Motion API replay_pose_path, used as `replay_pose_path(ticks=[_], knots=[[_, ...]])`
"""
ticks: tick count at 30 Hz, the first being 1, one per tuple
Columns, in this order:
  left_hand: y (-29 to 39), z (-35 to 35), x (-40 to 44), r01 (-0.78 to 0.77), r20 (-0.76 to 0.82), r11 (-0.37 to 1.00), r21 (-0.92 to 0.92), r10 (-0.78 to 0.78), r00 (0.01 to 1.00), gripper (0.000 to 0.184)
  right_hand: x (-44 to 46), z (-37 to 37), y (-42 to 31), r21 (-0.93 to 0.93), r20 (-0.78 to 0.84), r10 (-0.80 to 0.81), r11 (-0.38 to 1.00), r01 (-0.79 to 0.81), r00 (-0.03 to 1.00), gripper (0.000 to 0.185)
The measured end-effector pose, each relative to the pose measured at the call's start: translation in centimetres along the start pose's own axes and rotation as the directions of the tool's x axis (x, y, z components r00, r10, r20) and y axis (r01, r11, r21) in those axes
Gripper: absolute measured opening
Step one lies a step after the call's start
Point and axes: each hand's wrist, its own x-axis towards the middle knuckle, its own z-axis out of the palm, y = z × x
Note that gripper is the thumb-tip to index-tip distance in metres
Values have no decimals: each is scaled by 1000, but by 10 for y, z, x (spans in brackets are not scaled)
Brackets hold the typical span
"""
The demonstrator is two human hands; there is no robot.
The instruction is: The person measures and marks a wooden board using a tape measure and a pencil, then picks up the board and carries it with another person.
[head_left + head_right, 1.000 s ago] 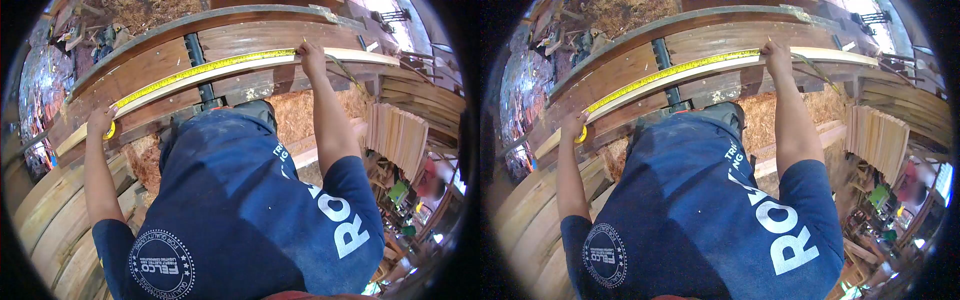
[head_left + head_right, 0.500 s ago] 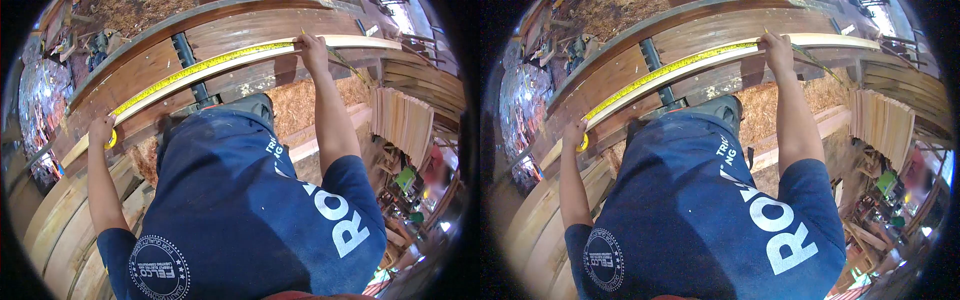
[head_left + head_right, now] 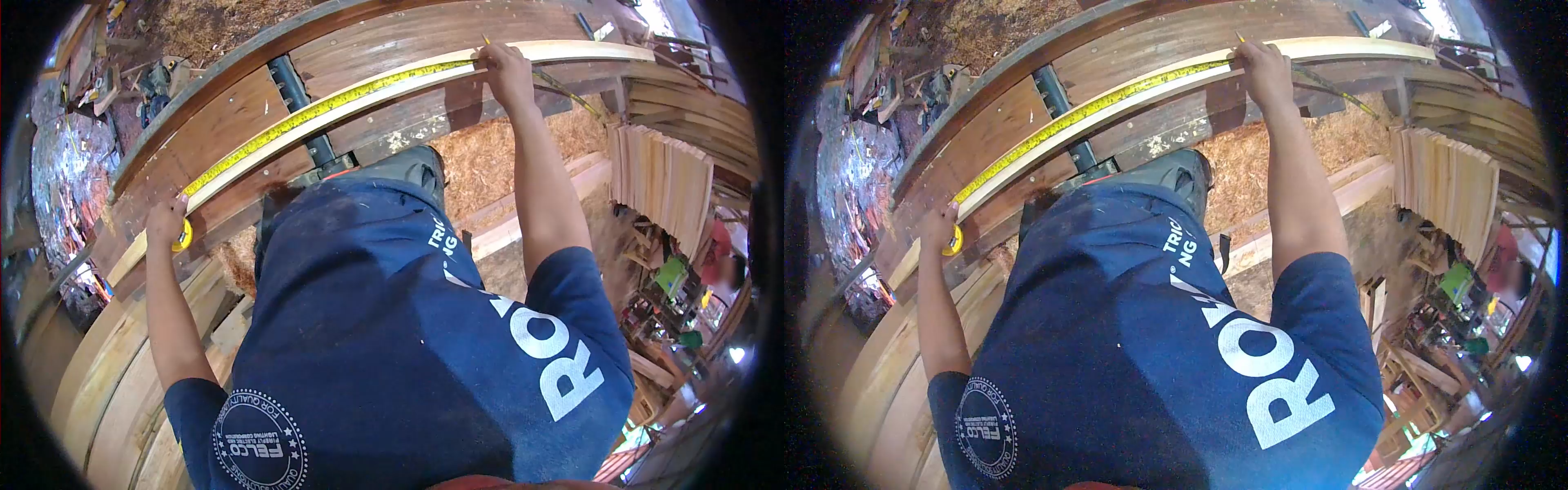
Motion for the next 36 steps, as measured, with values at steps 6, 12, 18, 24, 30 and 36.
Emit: replay_pose_path(ticks=[6,12,18,24,30,36], knots=[[-3,4,2,15,14,1000,-19,-14,1000,58,-1,0,-2,-14,17,36,999,-36,999,16],[-3,2,4,15,34,1000,-17,-14,999,59,-1,-1,-3,-18,12,54,998,-54,998,19],[-6,6,8,23,47,999,-22,-22,999,59,-2,1,-4,-21,-2,50,999,-50,999,10],[0,0,4,50,64,998,-36,-47,997,58,-4,5,-3,-20,31,89,996,-88,996,14],[-8,9,12,57,33,998,-4,-57,998,53,-7,-7,-17,-4,62,48,999,-48,997,12],[-13,13,18,23,40,1000,-8,-23,999,51,-7,5,-63,21,57,-32,999,31,998,24]])
